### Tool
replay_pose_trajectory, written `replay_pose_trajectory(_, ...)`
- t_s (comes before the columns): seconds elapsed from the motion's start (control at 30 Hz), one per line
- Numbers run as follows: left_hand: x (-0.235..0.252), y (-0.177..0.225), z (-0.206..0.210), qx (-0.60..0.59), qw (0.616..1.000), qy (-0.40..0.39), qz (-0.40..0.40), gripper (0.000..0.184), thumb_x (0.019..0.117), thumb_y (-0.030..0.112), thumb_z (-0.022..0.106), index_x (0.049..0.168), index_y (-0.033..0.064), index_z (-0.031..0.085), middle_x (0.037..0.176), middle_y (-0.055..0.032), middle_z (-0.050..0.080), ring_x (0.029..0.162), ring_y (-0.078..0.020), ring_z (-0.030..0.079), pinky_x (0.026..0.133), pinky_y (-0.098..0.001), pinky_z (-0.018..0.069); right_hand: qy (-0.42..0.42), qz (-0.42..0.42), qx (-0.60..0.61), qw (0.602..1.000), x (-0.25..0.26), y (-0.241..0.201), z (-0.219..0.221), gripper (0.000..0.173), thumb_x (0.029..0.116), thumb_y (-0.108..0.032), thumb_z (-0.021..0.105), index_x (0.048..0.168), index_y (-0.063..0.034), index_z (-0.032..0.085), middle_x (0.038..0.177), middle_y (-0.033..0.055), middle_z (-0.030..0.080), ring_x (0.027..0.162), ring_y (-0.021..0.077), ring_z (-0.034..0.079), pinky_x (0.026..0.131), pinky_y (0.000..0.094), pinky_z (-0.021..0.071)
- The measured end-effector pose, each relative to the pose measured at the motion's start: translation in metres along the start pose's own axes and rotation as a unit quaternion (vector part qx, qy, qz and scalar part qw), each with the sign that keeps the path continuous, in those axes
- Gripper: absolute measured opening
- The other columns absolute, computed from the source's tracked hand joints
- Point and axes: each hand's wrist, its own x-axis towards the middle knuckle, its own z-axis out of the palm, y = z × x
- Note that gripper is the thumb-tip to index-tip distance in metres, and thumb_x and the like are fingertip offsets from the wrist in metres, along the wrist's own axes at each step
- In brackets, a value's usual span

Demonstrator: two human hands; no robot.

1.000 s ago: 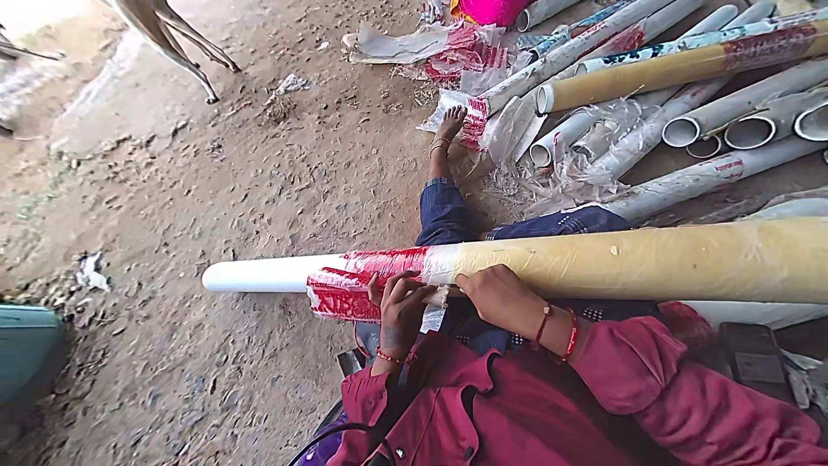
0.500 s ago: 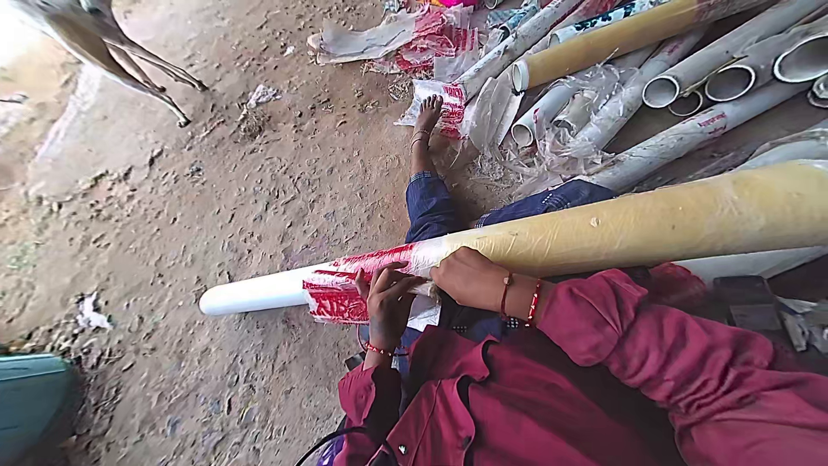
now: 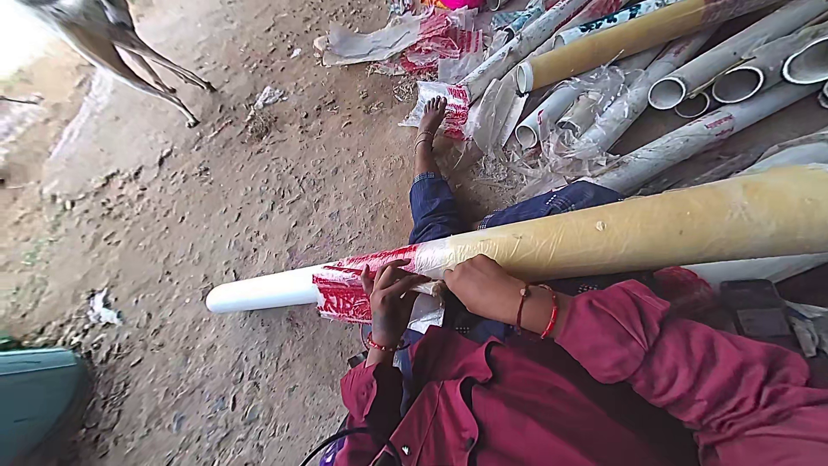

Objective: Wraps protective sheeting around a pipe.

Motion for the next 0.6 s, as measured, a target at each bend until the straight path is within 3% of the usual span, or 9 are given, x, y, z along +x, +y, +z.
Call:
replay_pose_trajectory(0.13, 0.000, -0.002, 0.002, 0.000, 1.000, -0.004, -0.011, 0.014, 0.0861, 0.015, 0.069, 0.086, 0.0107, 0.082, 0.085, -0.0096, 0.076, 0.097, -0.0324, 0.072, 0.104, -0.0737, 0.0258, 0.008, 0.056, 0.030, 0.998, -0.002, -0.008, 0.011, 0.024, 0.1031, 0.005, 0.043, 0.122, 0.0119, 0.057, 0.109, 0.0301, 0.066, 0.107, 0.0454, 0.066, 0.087, 0.0543, 0.0512)
replay_pose_trajectory(0.23, 0.004, -0.004, 0.004, -0.003, 1.000, -0.003, -0.015, 0.013, 0.0853, 0.014, 0.069, 0.086, 0.0095, 0.082, 0.085, -0.0107, 0.075, 0.098, -0.0342, 0.071, 0.104, -0.0744, 0.0255, 0.065, 0.080, 0.040, 0.994, 0.003, -0.010, 0.024, 0.025, 0.1039, 0.004, 0.041, 0.121, 0.0113, 0.057, 0.105, 0.0282, 0.067, 0.104, 0.0430, 0.069, 0.085, 0.0515, 0.0521)
replay_pose_trajectory(0.4, 0.018, -0.009, 0.004, -0.016, 1.000, -0.002, -0.007, 0.011, 0.0833, 0.011, 0.071, 0.086, 0.0088, 0.082, 0.086, -0.0116, 0.075, 0.100, -0.0350, 0.071, 0.105, -0.0742, 0.0261, 0.064, 0.083, 0.075, 0.992, -0.002, 0.001, 0.021, 0.032, 0.1116, -0.012, 0.037, 0.121, 0.0095, 0.059, 0.108, 0.0287, 0.067, 0.107, 0.0431, 0.067, 0.089, 0.0527, 0.0496)
replay_pose_trajectory(0.6, 0.033, -0.014, 0.006, -0.009, 1.000, -0.010, -0.022, 0.011, 0.0845, 0.011, 0.071, 0.088, 0.0082, 0.082, 0.089, -0.0132, 0.075, 0.106, -0.0383, 0.069, 0.104, -0.0765, 0.0251, 0.082, 0.108, 0.069, 0.988, 0.010, -0.004, 0.015, 0.028, 0.1085, -0.004, 0.038, 0.124, 0.0098, 0.057, 0.110, 0.0278, 0.068, 0.109, 0.0415, 0.068, 0.090, 0.0511, 0.0506)
